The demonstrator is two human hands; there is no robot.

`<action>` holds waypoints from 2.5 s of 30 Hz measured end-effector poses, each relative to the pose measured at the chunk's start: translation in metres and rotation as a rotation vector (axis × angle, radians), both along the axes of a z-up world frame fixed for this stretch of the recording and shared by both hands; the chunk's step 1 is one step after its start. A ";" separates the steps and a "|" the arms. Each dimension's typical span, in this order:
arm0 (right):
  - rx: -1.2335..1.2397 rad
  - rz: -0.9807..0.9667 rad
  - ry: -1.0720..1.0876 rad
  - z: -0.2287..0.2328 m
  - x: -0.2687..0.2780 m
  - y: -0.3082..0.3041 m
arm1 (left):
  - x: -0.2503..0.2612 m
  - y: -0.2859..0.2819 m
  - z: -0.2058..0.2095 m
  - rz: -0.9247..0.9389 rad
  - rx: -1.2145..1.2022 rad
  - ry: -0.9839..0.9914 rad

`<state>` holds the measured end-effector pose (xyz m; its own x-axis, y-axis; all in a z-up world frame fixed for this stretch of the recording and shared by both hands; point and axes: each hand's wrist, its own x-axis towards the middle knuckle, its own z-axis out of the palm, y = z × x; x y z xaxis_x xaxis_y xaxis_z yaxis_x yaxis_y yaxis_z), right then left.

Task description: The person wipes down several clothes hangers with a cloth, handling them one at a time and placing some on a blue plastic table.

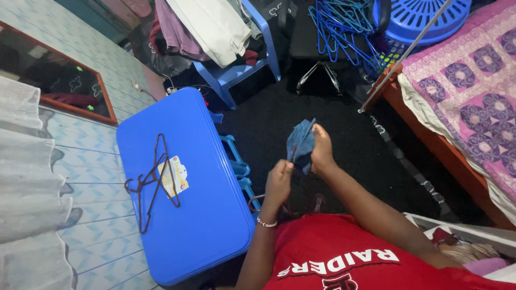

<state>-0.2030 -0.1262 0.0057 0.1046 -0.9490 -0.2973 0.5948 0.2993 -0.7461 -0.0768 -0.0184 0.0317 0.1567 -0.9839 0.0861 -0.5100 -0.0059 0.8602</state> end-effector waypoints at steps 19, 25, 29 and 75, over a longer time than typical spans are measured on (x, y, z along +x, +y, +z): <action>-0.636 0.529 1.112 -0.003 -0.019 0.079 | 0.041 -0.011 -0.022 0.482 -0.098 0.692; -0.781 0.641 1.168 -0.003 -0.036 0.062 | 0.106 -0.015 0.013 0.515 -0.407 1.019; -0.859 0.581 1.157 0.007 -0.029 0.056 | 0.111 -0.016 0.048 0.652 -0.376 0.878; -0.571 0.390 0.535 -0.027 0.060 0.123 | 0.089 0.034 0.034 0.162 -0.113 0.332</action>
